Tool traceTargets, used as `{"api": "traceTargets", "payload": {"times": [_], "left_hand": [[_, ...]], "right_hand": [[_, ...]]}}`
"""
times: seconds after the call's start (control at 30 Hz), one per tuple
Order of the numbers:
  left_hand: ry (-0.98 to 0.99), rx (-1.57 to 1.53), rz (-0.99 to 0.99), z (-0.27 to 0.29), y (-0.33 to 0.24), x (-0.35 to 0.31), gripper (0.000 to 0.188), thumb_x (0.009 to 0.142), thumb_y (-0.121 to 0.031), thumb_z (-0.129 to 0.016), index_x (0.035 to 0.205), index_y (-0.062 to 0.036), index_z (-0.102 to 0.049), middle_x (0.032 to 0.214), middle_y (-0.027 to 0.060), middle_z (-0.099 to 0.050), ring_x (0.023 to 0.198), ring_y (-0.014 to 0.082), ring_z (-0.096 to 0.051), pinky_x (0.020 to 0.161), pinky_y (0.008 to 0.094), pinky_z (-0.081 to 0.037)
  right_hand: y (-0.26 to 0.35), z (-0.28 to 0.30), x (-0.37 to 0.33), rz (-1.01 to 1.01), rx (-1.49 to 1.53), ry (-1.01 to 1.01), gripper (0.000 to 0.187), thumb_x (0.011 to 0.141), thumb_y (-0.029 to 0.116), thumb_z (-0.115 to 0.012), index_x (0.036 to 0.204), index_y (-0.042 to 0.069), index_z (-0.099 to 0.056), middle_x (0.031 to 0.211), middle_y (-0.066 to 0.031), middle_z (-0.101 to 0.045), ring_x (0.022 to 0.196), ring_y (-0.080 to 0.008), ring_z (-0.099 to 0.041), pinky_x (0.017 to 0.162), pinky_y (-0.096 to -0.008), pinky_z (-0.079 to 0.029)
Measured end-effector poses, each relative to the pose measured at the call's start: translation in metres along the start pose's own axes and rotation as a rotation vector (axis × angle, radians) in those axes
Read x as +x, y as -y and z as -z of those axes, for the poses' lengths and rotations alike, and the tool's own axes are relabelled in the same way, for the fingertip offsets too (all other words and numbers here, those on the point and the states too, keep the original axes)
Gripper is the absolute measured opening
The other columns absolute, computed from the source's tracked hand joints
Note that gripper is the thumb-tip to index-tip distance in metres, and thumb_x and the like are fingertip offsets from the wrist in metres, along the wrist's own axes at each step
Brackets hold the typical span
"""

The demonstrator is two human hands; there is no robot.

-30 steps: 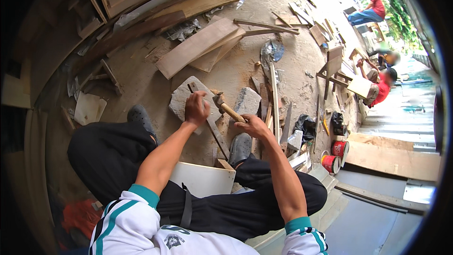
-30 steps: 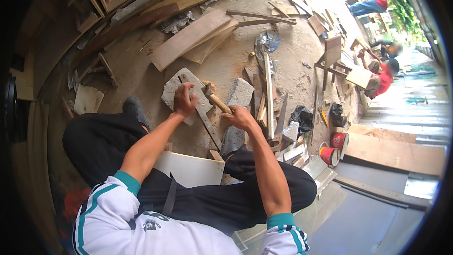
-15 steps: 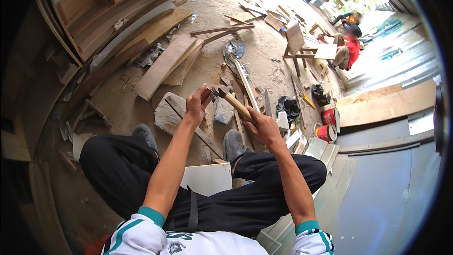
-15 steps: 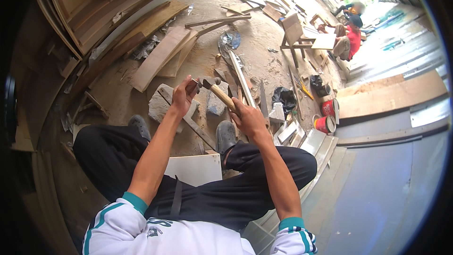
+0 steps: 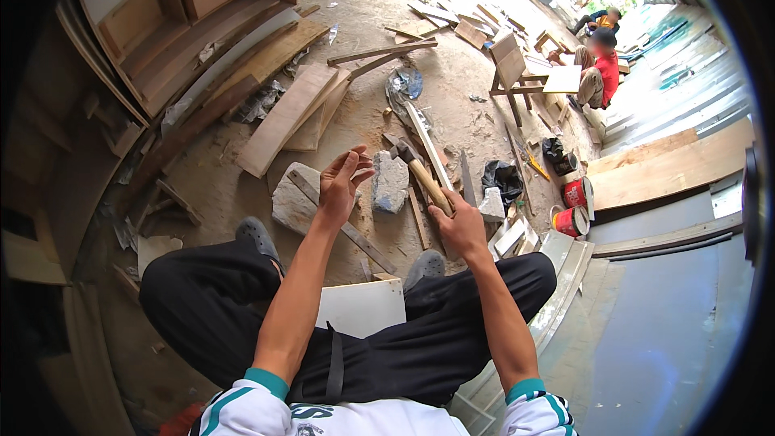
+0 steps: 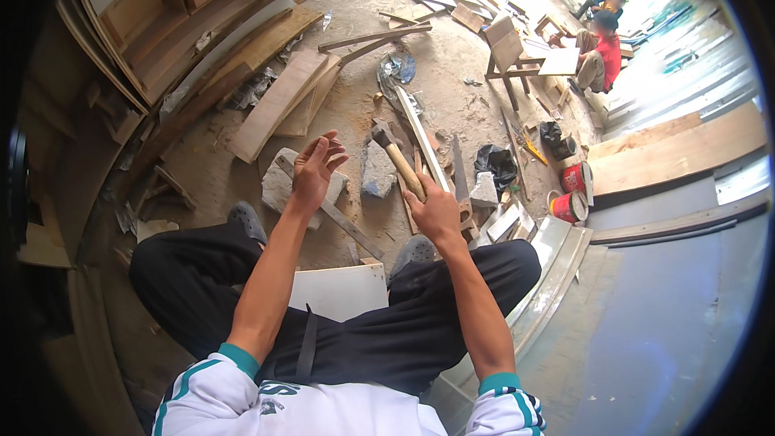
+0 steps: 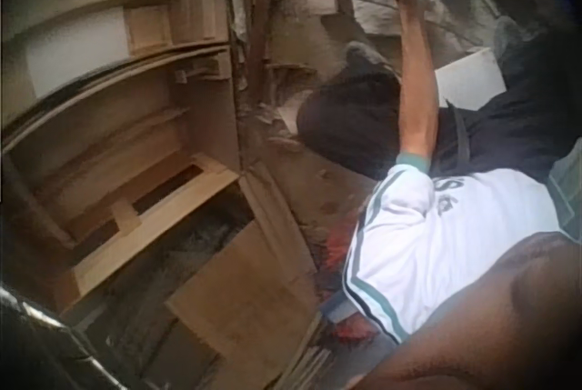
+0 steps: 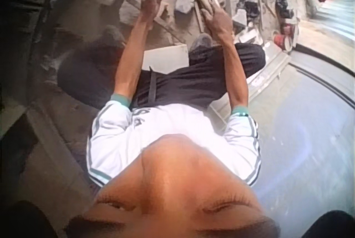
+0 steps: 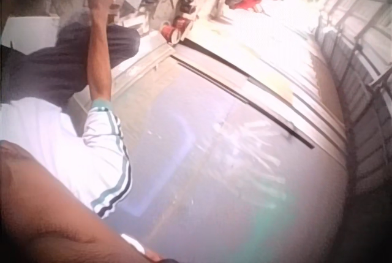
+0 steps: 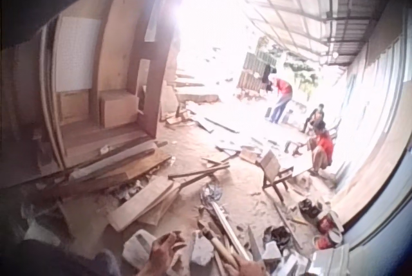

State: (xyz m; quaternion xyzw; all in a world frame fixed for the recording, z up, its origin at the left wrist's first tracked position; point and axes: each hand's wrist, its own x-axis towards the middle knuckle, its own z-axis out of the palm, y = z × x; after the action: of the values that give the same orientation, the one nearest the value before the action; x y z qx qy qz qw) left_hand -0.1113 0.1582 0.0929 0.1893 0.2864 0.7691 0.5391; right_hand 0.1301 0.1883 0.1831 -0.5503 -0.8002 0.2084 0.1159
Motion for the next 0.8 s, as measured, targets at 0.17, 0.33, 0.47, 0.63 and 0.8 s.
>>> {"api": "traceTargets", "payload": {"times": [0.17, 0.33, 0.47, 0.63, 0.8], "left_hand": [[0.148, 0.014, -0.036, -0.021, -0.018, -0.002, 0.028, 0.101, -0.020, -0.053, 0.123, -0.0050, -0.062, 0.113, 0.0156, -0.068, 0.103, 0.0238, -0.067, 0.091, 0.0391, -0.055], [0.240, 0.044, -0.018, -0.027, -0.024, -0.001, 0.030, 0.101, -0.019, -0.052, 0.126, -0.0050, -0.061, 0.120, 0.0211, -0.065, 0.104, 0.0276, -0.068, 0.091, 0.0407, -0.055], [0.194, 0.052, 0.008, -0.027, -0.020, 0.000, 0.029, 0.101, -0.018, -0.052, 0.126, -0.0054, -0.061, 0.119, 0.0211, -0.066, 0.104, 0.0275, -0.068, 0.090, 0.0405, -0.056], [0.190, -0.001, 0.069, -0.026, 0.000, 0.004, 0.027, 0.100, -0.018, -0.056, 0.122, -0.0059, -0.064, 0.117, 0.0166, -0.068, 0.102, 0.0253, -0.068, 0.087, 0.0376, -0.056], [0.198, -0.103, 0.132, -0.022, 0.015, 0.003, 0.023, 0.099, -0.019, -0.056, 0.118, -0.0104, -0.066, 0.109, 0.0076, -0.069, 0.100, 0.0221, -0.067, 0.086, 0.0385, -0.057]], "right_hand": [[-0.024, -0.018, 0.002, -0.208, 0.207, 0.094, 0.048, 0.085, 0.036, -0.070, 0.118, 0.001, -0.066, 0.092, -0.0233, -0.070, 0.087, -0.0364, -0.069, 0.077, -0.0408, -0.052], [-0.043, -0.040, 0.003, -0.313, 0.297, 0.157, 0.045, 0.084, 0.036, -0.069, 0.114, 0.002, -0.068, 0.084, -0.0203, -0.070, 0.081, -0.0329, -0.070, 0.074, -0.0399, -0.052], [-0.043, -0.037, 0.003, -0.454, 0.424, 0.237, 0.041, 0.083, 0.034, -0.068, 0.108, 0.001, -0.070, 0.083, -0.0203, -0.070, 0.081, -0.0329, -0.070, 0.074, -0.0405, -0.053], [-0.057, -0.044, 0.005, -0.358, 0.126, 0.117, 0.042, 0.076, 0.036, -0.072, 0.103, 0.003, -0.072, 0.085, -0.0213, -0.071, 0.084, -0.0365, -0.070, 0.077, -0.0444, -0.054], [-0.050, -0.036, 0.007, -0.417, 0.113, 0.139, 0.041, 0.074, 0.038, -0.075, 0.098, 0.006, -0.073, 0.087, -0.0221, -0.071, 0.086, -0.0383, -0.069, 0.078, -0.0453, -0.054]]}}
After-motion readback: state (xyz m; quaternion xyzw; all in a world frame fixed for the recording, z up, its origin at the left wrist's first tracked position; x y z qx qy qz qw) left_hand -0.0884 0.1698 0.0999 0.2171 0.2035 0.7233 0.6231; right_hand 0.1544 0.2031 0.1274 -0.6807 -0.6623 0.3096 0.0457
